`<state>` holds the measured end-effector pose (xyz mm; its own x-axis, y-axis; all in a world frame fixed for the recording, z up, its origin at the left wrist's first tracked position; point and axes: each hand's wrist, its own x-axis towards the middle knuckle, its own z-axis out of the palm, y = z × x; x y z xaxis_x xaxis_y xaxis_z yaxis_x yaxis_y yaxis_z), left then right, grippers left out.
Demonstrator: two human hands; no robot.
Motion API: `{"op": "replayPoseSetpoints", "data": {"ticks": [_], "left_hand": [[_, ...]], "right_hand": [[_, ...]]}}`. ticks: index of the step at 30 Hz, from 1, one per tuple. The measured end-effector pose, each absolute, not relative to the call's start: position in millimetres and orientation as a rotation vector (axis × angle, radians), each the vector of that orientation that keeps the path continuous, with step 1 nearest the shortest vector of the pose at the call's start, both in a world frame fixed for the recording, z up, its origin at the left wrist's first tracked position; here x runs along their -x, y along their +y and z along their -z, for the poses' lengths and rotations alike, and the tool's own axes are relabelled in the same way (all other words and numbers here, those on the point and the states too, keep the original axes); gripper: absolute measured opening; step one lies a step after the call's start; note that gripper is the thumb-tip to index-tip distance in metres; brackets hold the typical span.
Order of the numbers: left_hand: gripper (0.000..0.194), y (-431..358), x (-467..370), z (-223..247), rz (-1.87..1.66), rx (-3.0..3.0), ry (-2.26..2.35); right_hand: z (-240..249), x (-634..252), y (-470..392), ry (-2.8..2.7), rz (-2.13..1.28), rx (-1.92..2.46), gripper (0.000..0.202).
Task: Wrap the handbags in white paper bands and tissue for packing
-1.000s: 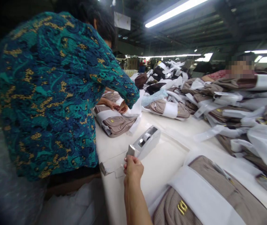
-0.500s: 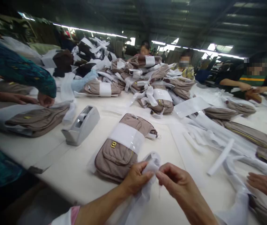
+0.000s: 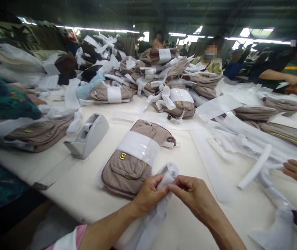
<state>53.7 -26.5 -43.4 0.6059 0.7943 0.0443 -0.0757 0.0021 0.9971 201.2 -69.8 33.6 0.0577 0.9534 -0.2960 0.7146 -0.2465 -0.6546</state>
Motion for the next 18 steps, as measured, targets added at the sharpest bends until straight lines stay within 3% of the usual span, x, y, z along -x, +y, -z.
{"op": "replayPoseSetpoints", "data": {"ticks": [9, 18], "left_hand": [[0.019, -28.3, -52.8, 43.1, -0.754, -1.624, 0.679], [0.027, -22.8, -48.7, 43.4, -0.67, -1.331, 0.554]], "right_hand": [[-28.2, -203.6, -64.0, -1.717, -0.735, 2.22, 0.034], [-23.2, -216.0, -69.1, -1.326, -1.312, 1.846, 0.026]]}}
